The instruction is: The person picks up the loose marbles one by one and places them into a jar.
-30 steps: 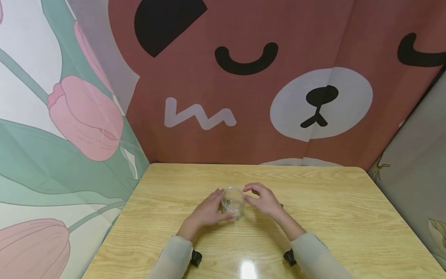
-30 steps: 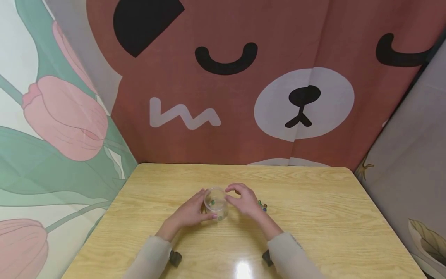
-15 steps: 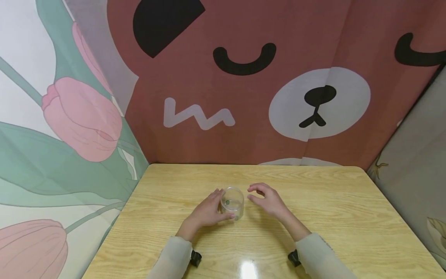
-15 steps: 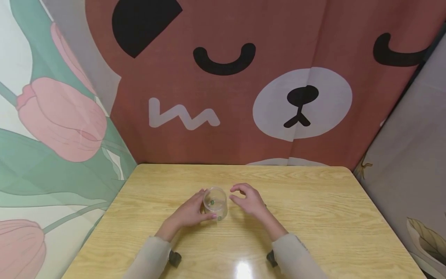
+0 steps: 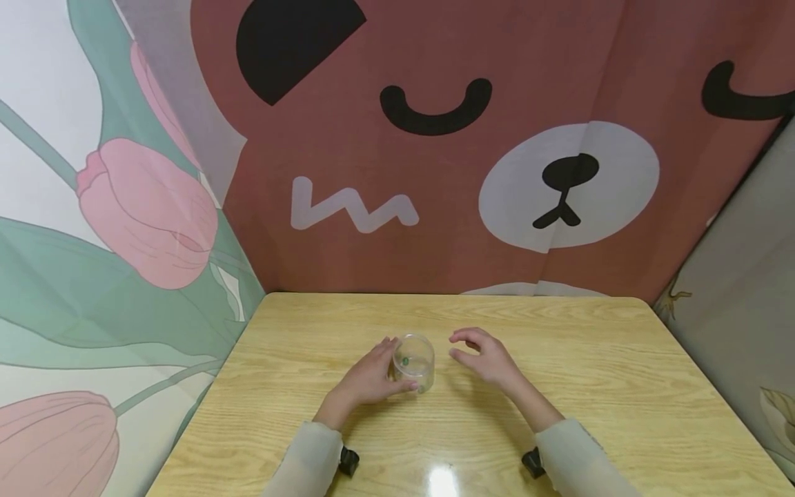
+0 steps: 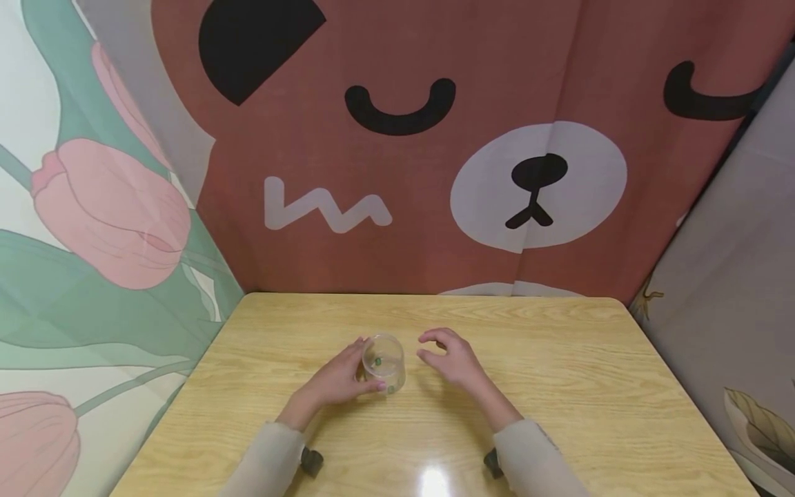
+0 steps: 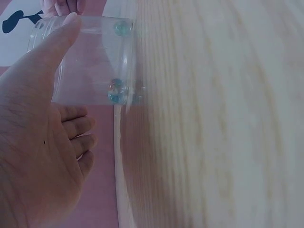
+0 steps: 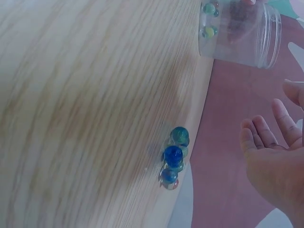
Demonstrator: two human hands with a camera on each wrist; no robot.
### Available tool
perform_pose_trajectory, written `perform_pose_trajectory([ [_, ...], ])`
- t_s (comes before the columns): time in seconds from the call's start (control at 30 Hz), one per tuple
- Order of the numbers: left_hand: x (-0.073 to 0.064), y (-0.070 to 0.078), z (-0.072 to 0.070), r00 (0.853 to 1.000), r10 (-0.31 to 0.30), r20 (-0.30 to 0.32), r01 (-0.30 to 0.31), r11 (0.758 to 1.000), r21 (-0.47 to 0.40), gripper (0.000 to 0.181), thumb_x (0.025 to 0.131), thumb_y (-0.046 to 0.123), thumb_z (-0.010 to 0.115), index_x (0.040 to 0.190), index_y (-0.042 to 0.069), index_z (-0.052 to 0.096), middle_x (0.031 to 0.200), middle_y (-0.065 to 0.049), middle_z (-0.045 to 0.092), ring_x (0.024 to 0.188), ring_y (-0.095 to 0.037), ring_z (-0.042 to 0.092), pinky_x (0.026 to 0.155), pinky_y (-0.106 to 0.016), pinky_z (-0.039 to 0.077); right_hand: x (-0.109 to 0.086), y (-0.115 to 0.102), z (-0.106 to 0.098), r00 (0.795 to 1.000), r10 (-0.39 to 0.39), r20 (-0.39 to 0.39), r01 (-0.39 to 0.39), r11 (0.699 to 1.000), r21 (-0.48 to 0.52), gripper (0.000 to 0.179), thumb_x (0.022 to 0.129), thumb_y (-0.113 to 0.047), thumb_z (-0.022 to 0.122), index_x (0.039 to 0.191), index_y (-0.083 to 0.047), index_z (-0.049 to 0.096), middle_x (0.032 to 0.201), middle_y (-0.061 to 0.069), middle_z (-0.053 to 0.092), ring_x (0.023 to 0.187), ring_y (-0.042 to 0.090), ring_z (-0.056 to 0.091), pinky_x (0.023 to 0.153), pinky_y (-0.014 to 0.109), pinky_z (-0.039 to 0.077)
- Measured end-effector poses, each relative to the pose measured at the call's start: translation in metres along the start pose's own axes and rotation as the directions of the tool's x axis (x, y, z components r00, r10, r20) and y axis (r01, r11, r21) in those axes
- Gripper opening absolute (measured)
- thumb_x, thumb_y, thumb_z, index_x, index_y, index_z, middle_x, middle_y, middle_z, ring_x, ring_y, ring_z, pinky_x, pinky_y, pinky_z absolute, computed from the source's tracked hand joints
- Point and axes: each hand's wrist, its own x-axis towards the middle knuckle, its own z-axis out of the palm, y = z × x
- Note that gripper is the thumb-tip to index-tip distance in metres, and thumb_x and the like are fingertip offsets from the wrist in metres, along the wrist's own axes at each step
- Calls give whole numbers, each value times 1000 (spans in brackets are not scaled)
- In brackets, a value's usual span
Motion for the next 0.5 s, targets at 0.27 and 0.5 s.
perform_pose_trajectory([
  [0.27, -1, 1, -2, 1000, 11, -2, -11, 1000, 4, 106, 85, 73, 64, 162, 11, 25, 165, -13, 28, 154, -31, 22, 120, -54, 28, -5, 6, -13, 1000, 16, 0, -15, 999, -46, 29, 96, -23, 72, 122, -10, 70, 136, 13, 61, 129, 35, 56, 109, 47, 46],
  [0.5, -2, 0, -2, 1000, 14, -1, -14, 1000, 7, 108, 84, 76, 62, 162, 11, 25, 165, -13, 28, 154, -30, 22, 121, -53, 28, -9, 16, -27, 999, 35, -8, -36, 997, -63, 32, 98, -25, 69, 124, -6, 69, 136, 16, 60, 130, 38, 55, 109, 48, 46],
])
